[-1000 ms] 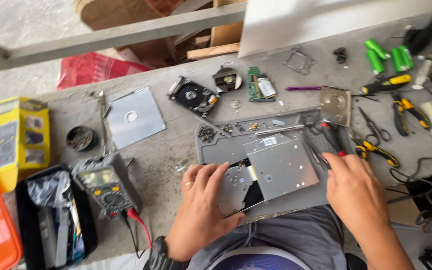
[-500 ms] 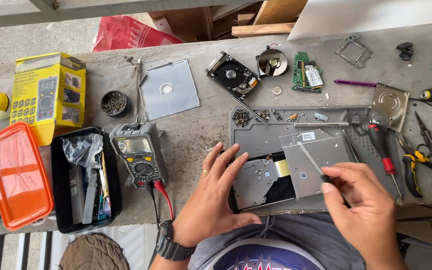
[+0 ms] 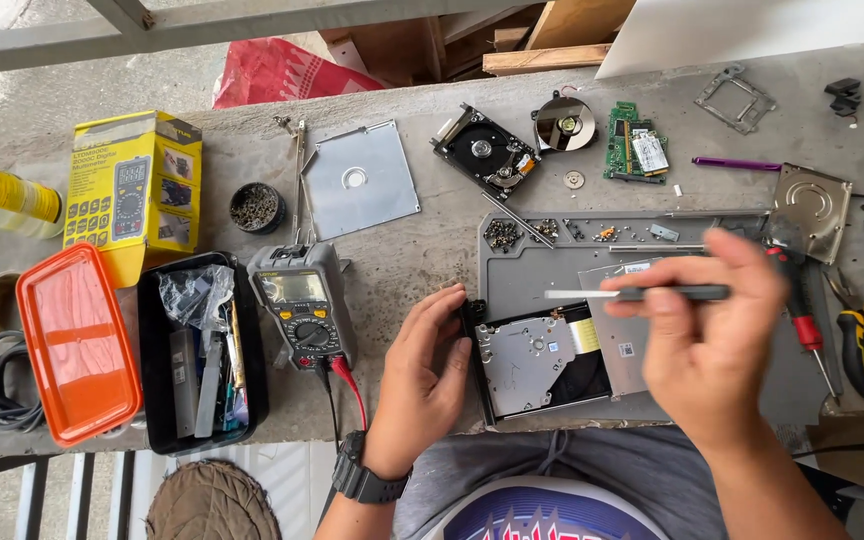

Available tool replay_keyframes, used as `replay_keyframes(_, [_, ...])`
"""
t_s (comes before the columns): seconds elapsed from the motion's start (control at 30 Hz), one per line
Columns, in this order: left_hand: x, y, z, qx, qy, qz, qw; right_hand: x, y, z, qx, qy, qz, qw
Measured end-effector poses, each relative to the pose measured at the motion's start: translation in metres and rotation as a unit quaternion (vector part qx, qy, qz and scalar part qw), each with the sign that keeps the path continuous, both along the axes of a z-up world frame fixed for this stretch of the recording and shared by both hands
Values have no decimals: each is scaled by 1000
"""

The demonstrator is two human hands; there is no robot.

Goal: The person is repairing a disassembled electronic device, likely a CD/DVD drive, on a cluttered workbench. They use a screwdriver to remove screws from the metal casing and handle various internal components, including a circuit board and a ribbon cable.

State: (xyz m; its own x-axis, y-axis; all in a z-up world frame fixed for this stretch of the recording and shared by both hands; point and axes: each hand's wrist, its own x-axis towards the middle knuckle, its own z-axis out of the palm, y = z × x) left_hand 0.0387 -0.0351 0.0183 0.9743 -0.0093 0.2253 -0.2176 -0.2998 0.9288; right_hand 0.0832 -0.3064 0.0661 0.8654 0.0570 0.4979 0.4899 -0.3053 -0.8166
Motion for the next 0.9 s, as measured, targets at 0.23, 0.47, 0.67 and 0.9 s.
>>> replay_keyframes(0.23, [1,-1,5,20,-6,-6,1000,12,-13,-14,-236,-80,45,967])
replay_keyframes(0.47, [1,-1,4,21,-4,-8,1000,12,-11,-14,-249,-107,52,961])
replay_keyframes(0.67, [1,-1,4,28,-7,-7,1000,13,-12,-15,-266,-119,49,955])
replay_keyframes(0.9, [1,-1,3,26,-10,-5,1000,13,-9,-8,-267,-125,65,953])
